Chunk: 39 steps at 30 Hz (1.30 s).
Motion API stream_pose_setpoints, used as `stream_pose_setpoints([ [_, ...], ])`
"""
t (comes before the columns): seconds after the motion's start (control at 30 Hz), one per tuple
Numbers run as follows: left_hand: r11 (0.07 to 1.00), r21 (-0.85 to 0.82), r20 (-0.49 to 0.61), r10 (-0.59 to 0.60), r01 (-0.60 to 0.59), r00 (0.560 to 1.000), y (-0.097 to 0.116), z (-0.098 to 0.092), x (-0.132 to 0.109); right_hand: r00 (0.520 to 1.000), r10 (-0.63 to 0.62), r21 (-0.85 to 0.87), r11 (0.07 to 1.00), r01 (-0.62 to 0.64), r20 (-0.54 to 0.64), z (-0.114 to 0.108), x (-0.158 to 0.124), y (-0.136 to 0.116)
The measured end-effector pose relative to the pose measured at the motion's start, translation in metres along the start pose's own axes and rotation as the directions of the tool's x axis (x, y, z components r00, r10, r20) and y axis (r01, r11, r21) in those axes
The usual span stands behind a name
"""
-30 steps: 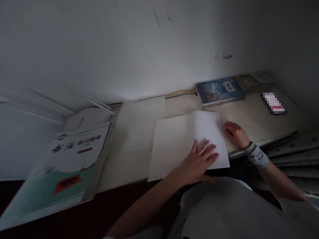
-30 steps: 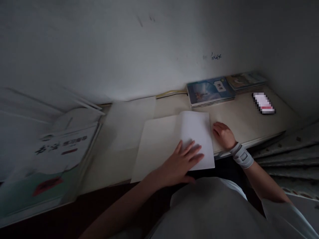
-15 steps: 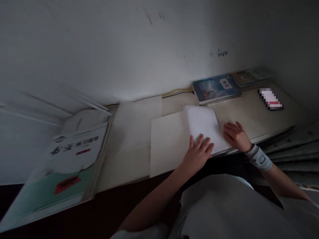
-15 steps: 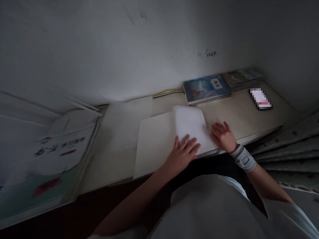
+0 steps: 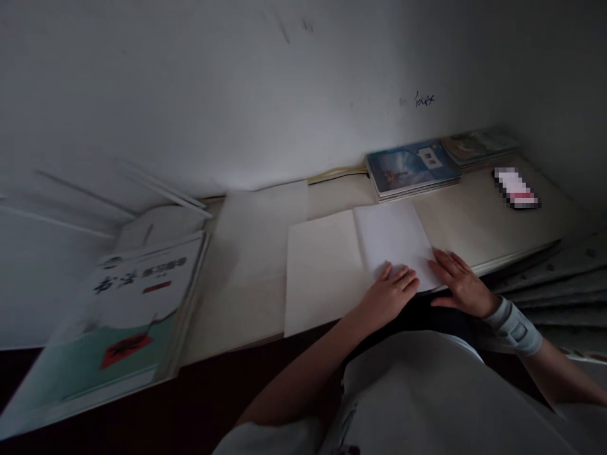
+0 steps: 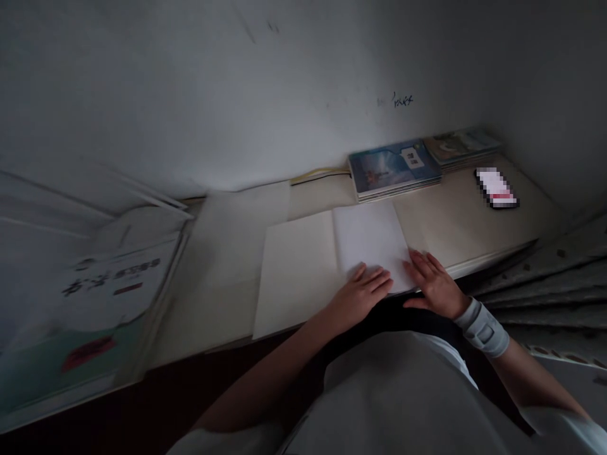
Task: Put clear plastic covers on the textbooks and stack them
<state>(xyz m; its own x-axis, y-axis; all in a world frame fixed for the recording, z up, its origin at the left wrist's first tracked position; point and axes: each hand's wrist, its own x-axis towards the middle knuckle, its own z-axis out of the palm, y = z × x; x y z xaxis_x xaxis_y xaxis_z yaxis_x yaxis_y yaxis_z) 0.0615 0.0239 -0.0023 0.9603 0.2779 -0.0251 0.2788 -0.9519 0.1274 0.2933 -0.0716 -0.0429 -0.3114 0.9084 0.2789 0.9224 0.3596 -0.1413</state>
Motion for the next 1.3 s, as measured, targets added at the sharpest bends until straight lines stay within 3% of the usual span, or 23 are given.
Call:
stream_pose_setpoints([
  [0.13, 0.999, -0.045, -0.063, -0.027, 0.024, 0.998, -0.002, 0.004, -0.002, 0.995, 0.061, 0.135, 0.990, -0.050, -0.080, -0.006, 0.004, 0.002],
  [0.3, 0.987, -0.153, -0.262, -0.095, 0.056, 0.961, -0.006, 0.012, -0.013, 0.961, 0.246, 0.331, 0.924, -0.192, -0.128, -0.016, 0.009, 0.002],
  [0.4, 0.969, -0.230, -0.362, -0.166, 0.084, 0.917, -0.005, 0.016, -0.014, 0.960, 0.250, 0.291, 0.935, -0.204, -0.130, -0.018, 0.012, -0.003],
  [0.53, 0.970, -0.225, -0.427, -0.179, 0.088, 0.886, -0.001, 0.016, -0.012, 0.958, 0.282, 0.058, 0.958, -0.279, -0.050, -0.019, 0.025, -0.027],
  [0.73, 0.997, -0.003, -0.368, -0.074, 0.078, 0.927, -0.002, 0.012, -0.021, 0.903, 0.423, -0.080, 0.905, -0.417, 0.071, -0.020, 0.042, -0.057],
  [0.93, 0.987, 0.136, -0.322, -0.035, 0.083, 0.946, -0.006, 0.012, -0.037, 0.893, 0.451, -0.083, 0.889, -0.450, -0.012, -0.012, 0.037, -0.058],
  [1.3, 0.976, 0.107, -0.219, -0.161, 0.188, 0.962, -0.002, 0.002, -0.038, 0.890, 0.428, -0.158, 0.879, -0.450, -0.156, 0.014, 0.042, -0.043],
])
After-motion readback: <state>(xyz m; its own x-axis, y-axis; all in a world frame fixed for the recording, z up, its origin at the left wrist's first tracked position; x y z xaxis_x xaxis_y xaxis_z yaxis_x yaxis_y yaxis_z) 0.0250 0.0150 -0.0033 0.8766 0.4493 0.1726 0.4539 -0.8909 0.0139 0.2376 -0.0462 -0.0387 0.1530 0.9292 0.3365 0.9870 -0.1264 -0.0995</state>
